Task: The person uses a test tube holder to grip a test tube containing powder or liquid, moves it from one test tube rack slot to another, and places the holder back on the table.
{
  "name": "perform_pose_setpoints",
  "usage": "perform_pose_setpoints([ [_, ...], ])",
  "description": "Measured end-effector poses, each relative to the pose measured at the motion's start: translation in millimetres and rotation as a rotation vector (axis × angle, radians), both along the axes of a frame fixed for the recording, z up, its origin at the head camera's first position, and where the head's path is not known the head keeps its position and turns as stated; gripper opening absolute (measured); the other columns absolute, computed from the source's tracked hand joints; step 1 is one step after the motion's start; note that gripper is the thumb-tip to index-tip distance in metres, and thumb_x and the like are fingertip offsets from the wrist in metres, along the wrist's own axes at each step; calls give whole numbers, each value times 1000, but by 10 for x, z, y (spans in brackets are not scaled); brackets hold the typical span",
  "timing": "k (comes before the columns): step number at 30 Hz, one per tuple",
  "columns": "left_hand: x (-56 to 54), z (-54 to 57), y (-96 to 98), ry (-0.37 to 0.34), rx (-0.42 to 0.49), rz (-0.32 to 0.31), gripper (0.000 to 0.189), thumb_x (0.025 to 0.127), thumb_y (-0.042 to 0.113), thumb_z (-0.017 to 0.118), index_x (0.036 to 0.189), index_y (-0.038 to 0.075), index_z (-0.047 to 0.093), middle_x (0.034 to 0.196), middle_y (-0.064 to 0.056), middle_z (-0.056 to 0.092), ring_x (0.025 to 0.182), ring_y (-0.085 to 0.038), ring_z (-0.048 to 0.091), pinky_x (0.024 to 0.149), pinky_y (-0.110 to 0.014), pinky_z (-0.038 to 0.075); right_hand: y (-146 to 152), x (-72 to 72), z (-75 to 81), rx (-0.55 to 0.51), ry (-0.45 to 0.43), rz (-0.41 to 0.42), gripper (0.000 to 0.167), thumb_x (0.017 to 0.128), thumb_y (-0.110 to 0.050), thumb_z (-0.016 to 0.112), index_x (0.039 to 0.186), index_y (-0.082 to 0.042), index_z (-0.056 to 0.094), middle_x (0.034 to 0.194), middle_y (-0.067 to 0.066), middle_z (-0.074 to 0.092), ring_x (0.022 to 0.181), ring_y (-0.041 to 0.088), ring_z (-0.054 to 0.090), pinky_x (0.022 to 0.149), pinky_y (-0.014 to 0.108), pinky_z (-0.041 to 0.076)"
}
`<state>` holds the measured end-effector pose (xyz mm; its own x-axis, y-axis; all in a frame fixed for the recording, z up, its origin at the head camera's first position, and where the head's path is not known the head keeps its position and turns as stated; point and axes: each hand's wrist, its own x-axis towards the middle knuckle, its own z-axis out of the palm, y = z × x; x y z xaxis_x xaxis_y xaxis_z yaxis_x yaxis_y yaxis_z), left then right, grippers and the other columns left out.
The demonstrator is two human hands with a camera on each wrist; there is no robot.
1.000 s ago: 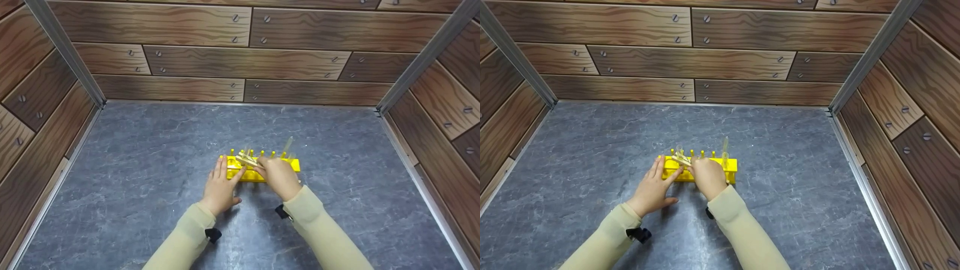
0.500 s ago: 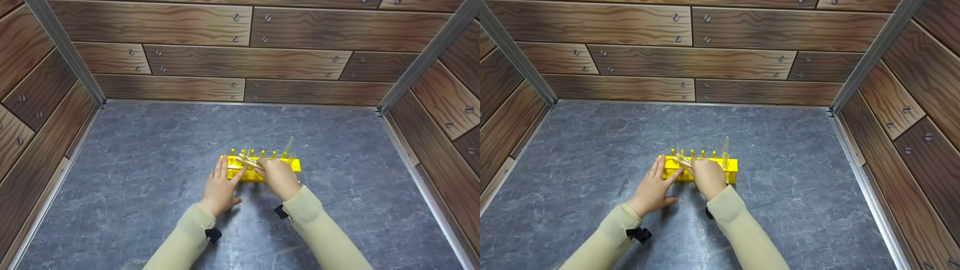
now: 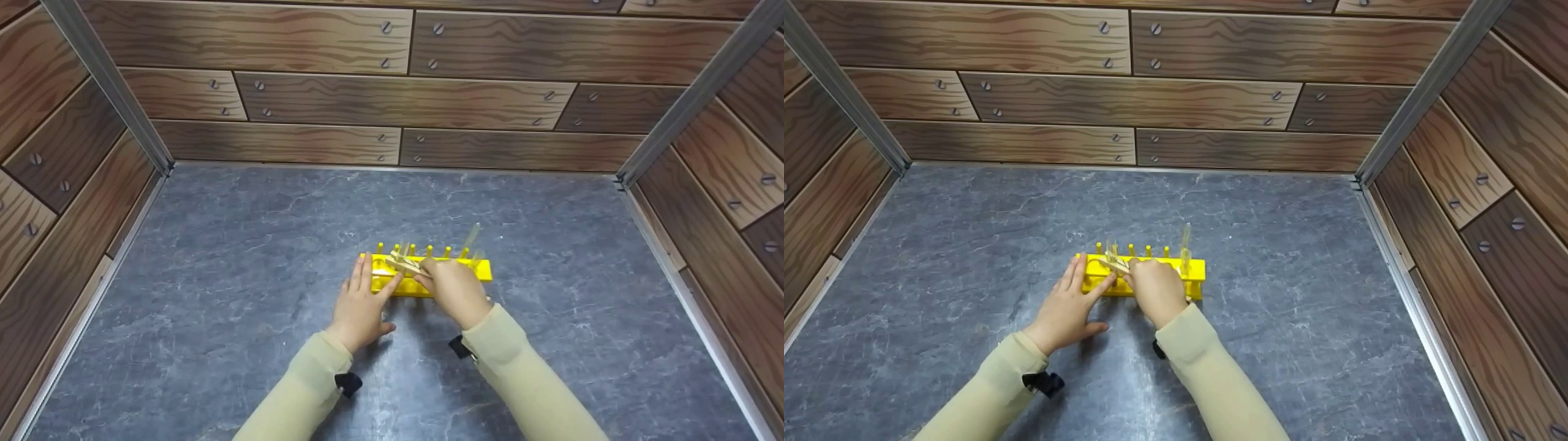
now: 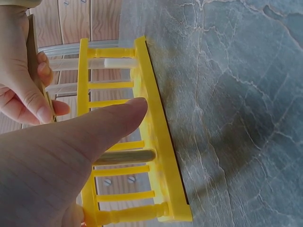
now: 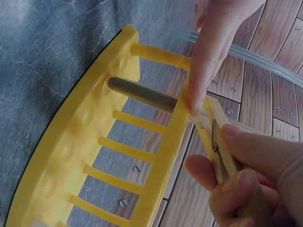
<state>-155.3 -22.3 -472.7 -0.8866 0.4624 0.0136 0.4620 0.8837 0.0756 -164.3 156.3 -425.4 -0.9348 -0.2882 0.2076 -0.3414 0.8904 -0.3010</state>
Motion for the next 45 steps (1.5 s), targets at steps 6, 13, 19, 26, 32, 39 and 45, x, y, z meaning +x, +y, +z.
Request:
perform_pose_setpoints([
  [6, -1, -3, 7, 3, -24, 3, 91, 71, 58, 71, 147, 32, 28, 149, -32, 8, 137, -43, 12, 100, -50, 36, 10, 6, -31, -8, 14, 9, 14, 86, -20, 67, 83, -6, 66, 68, 4, 63, 51, 12, 52, 47, 28, 43],
  [13, -2, -27, 5, 19, -13, 1, 91, 70, 58, 72, 147, 31, 30, 148, -33, 9, 136, -44, 13, 99, -50, 36, 1, 8, -19, 1, -9, 4, 14, 87, -20, 67, 86, -6, 67, 70, 4, 64, 52, 13, 54, 48, 27, 44],
  [19, -5, -22, 6, 16, -9, -1, 90, 71, 58, 72, 146, 30, 32, 148, -33, 8, 136, -44, 12, 99, -50, 36, 2, 1, -31, -5, -15, 8, 12, 87, -18, 67, 87, -6, 67, 72, 5, 65, 55, 15, 56, 50, 29, 46],
  [26, 0, -24, 2, 16, -10, -1, 90, 71, 57, 72, 146, 30, 32, 148, -32, 9, 137, -44, 12, 99, -50, 37, 9, 2, -61, -25, -20, 0, 13, 86, -18, 67, 89, -5, 68, 75, 5, 66, 58, 16, 57, 52, 29, 47],
  [32, 2, -8, 3, 1, -16, 6, 90, 71, 57, 71, 147, 31, 30, 149, -32, 8, 137, -43, 11, 99, -51, 36, 23, 10, -98, -49, 14, 13, 15, 86, -17, 68, 93, -4, 69, 78, 7, 68, 58, 16, 59, 52, 29, 48],
  [39, -8, 6, 8, -11, -30, 7, 90, 72, 58, 70, 147, 32, 28, 149, -32, 7, 137, -43, 10, 100, -52, 36, 51, 3, -127, -73, 57, 21, 15, 85, -19, 68, 90, -4, 69, 72, 5, 66, 54, 12, 53, 50, 28, 45],
  [45, -8, 4, 6, -21, -31, 11, 90, 73, 59, 69, 147, 32, 27, 150, -31, 5, 138, -42, 8, 100, -52, 35, 56, 3, -140, -65, 71, 28, 16, 84, -20, 68, 86, -5, 69, 69, 3, 64, 52, 10, 51, 48, 25, 43],
])
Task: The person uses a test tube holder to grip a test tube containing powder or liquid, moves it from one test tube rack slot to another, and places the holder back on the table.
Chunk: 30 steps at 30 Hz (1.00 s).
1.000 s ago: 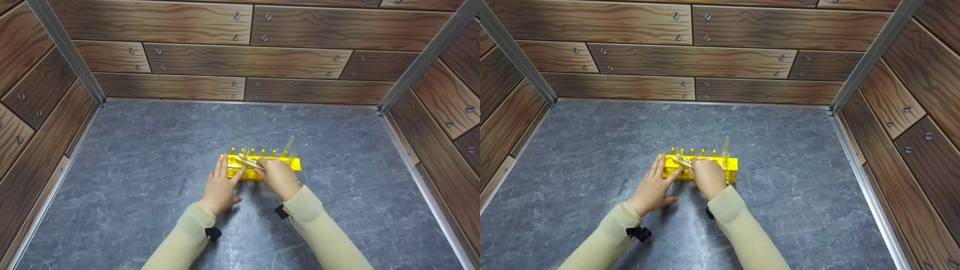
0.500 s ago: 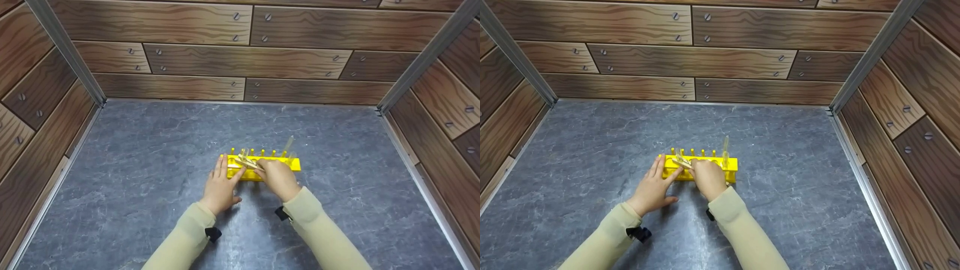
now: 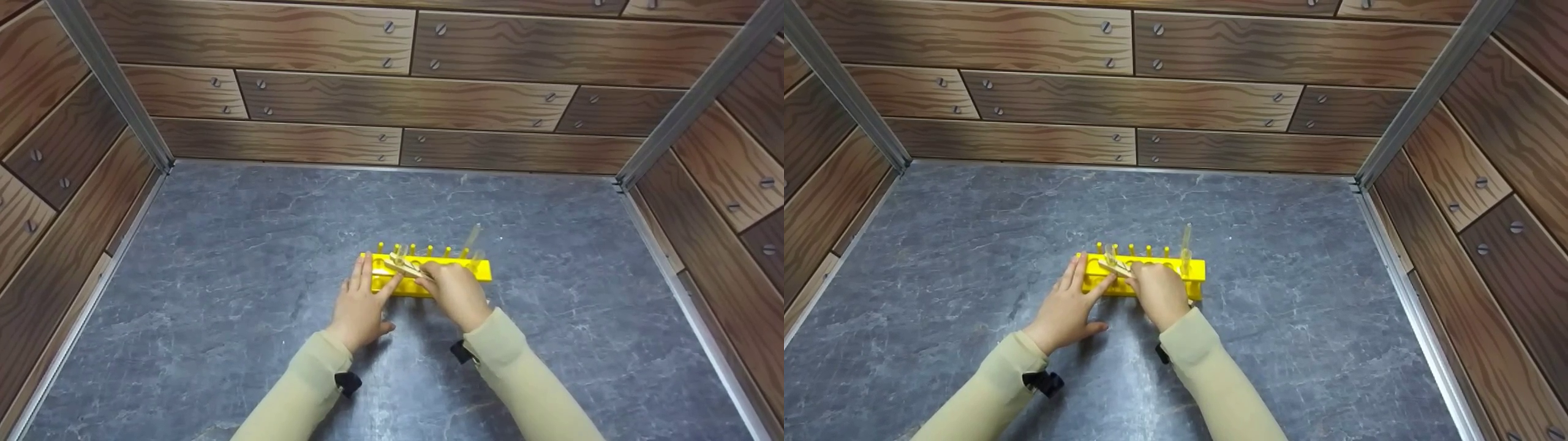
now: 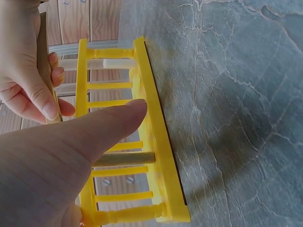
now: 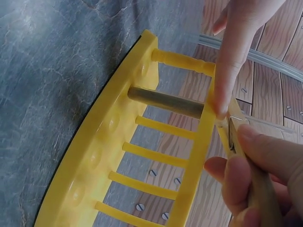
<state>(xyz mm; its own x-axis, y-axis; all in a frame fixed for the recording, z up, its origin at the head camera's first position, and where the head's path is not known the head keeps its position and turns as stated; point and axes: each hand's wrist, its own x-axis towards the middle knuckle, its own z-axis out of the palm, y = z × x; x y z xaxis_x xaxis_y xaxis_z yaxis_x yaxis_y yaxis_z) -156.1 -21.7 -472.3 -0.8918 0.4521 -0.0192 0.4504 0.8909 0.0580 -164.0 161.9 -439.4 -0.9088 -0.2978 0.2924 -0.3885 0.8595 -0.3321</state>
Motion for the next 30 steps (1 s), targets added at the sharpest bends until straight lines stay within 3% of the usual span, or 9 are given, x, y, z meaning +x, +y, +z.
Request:
perform_pose_setpoints([
  [21, 0, -26, 0, 15, 8, -4, 91, 72, 59, 70, 148, 33, 26, 149, -31, 7, 137, -43, 10, 99, -52, 37, 36, 21, -36, -6, 109, 21, 18, 84, -21, 69, 91, -4, 70, 76, 6, 68, 59, 16, 60, 54, 30, 50],
  [30, -3, -34, -4, 37, -1, -10, 93, 71, 60, 70, 148, 32, 26, 149, -32, 9, 137, -44, 12, 98, -52, 37, 28, 39, -1, 0, 103, 17, 20, 85, -22, 67, 94, -5, 70, 79, 7, 69, 62, 17, 63, 56, 29, 51],
])
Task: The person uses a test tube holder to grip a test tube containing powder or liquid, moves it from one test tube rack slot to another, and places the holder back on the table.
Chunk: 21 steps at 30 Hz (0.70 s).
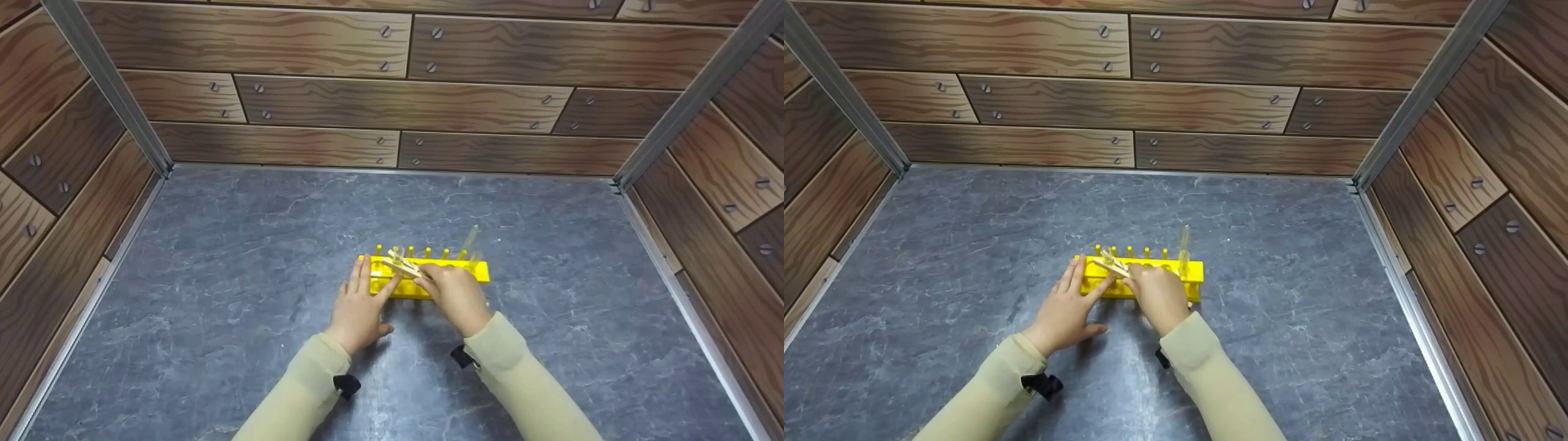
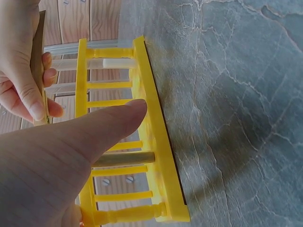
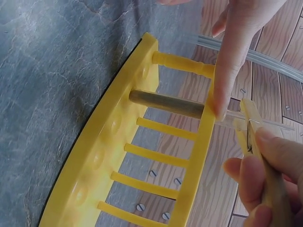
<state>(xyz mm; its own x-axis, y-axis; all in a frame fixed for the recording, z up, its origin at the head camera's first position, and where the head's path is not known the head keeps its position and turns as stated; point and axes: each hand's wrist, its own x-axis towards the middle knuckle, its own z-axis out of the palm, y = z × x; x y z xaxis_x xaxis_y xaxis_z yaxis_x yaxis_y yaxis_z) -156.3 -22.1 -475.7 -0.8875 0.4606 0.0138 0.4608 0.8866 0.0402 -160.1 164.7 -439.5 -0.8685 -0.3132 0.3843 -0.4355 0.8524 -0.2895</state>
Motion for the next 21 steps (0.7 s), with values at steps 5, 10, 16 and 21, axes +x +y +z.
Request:
perform_pose_setpoints([
  [5, 3, -5, 0, 2, 21, -2, 92, 71, 58, 71, 147, 32, 28, 149, -32, 9, 137, -44, 12, 98, -53, 37, 7, 10, 18, 6, 11, -4, 21, 85, -23, 67, 95, -5, 70, 82, 7, 70, 63, 17, 64, 56, 28, 52],
  [10, 5, -1, -6, 3, 30, -6, 92, 71, 57, 71, 148, 31, 28, 149, -32, 9, 136, -44, 12, 97, -54, 38, 13, 15, 39, 3, 25, -4, 21, 84, -22, 68, 96, -5, 71, 84, 8, 70, 65, 17, 65, 57, 28, 52],
  [16, 7, 9, -1, -8, 18, -3, 91, 72, 58, 70, 148, 31, 28, 149, -32, 8, 136, -44, 13, 97, -54, 37, 23, 30, 58, -12, 47, 7, 20, 84, -21, 68, 96, -5, 71, 83, 7, 70, 63, 16, 64, 55, 28, 51],
  [21, 9, 13, 6, -18, 1, 5, 90, 73, 58, 70, 148, 32, 27, 149, -31, 7, 137, -43, 11, 99, -53, 36, 28, 43, 65, -20, 47, 4, 18, 85, -21, 68, 95, -6, 70, 81, 5, 70, 60, 13, 61, 53, 27, 50],
])
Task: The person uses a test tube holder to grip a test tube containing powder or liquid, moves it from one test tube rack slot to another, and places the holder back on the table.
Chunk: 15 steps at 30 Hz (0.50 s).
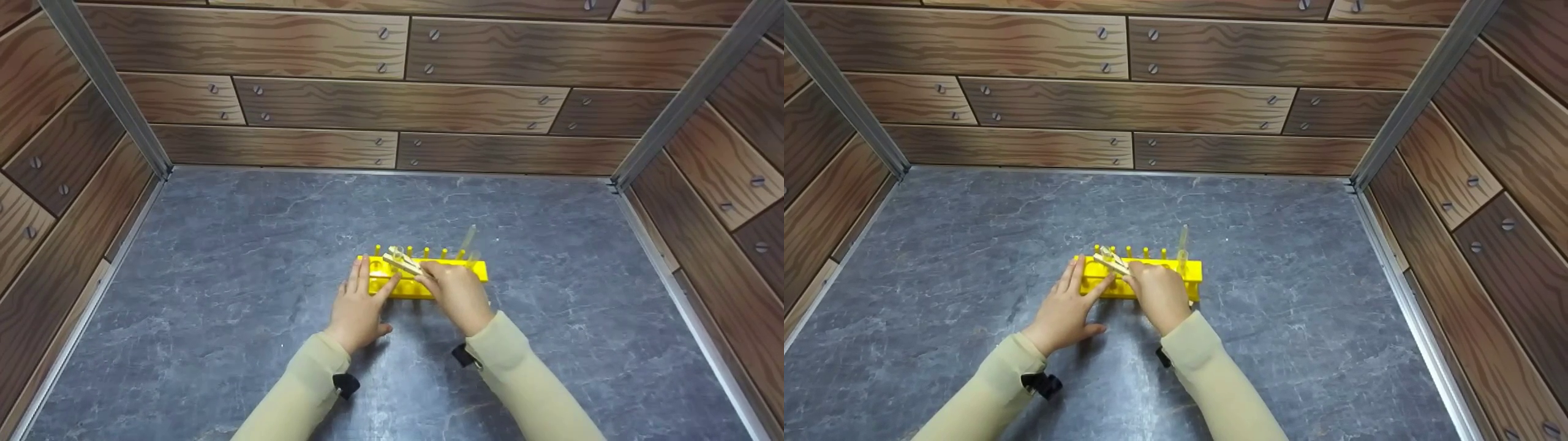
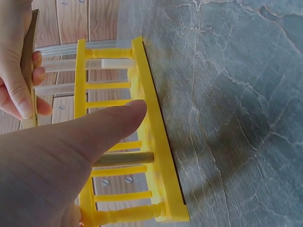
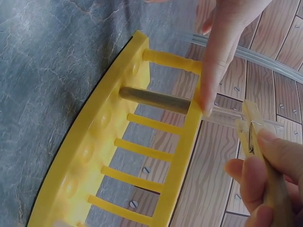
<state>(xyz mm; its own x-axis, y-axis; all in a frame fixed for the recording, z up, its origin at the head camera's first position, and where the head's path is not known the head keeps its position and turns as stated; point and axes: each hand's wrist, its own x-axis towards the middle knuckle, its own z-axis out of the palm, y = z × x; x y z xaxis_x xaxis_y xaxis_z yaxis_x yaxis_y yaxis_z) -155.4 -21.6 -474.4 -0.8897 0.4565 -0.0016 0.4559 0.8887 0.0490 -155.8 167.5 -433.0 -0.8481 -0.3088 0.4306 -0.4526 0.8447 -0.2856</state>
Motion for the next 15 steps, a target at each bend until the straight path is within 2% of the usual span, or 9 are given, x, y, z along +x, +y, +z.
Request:
perform_pose_setpoints([
  [15, 2, -1, -2, 7, 43, -2, 91, 72, 55, 72, 147, 31, 29, 149, -32, 9, 136, -45, 12, 98, -55, 36, -17, 10, 55, -8, 2, -12, 22, 84, -20, 69, 100, -4, 70, 87, 9, 71, 69, 18, 67, 60, 29, 54],
])
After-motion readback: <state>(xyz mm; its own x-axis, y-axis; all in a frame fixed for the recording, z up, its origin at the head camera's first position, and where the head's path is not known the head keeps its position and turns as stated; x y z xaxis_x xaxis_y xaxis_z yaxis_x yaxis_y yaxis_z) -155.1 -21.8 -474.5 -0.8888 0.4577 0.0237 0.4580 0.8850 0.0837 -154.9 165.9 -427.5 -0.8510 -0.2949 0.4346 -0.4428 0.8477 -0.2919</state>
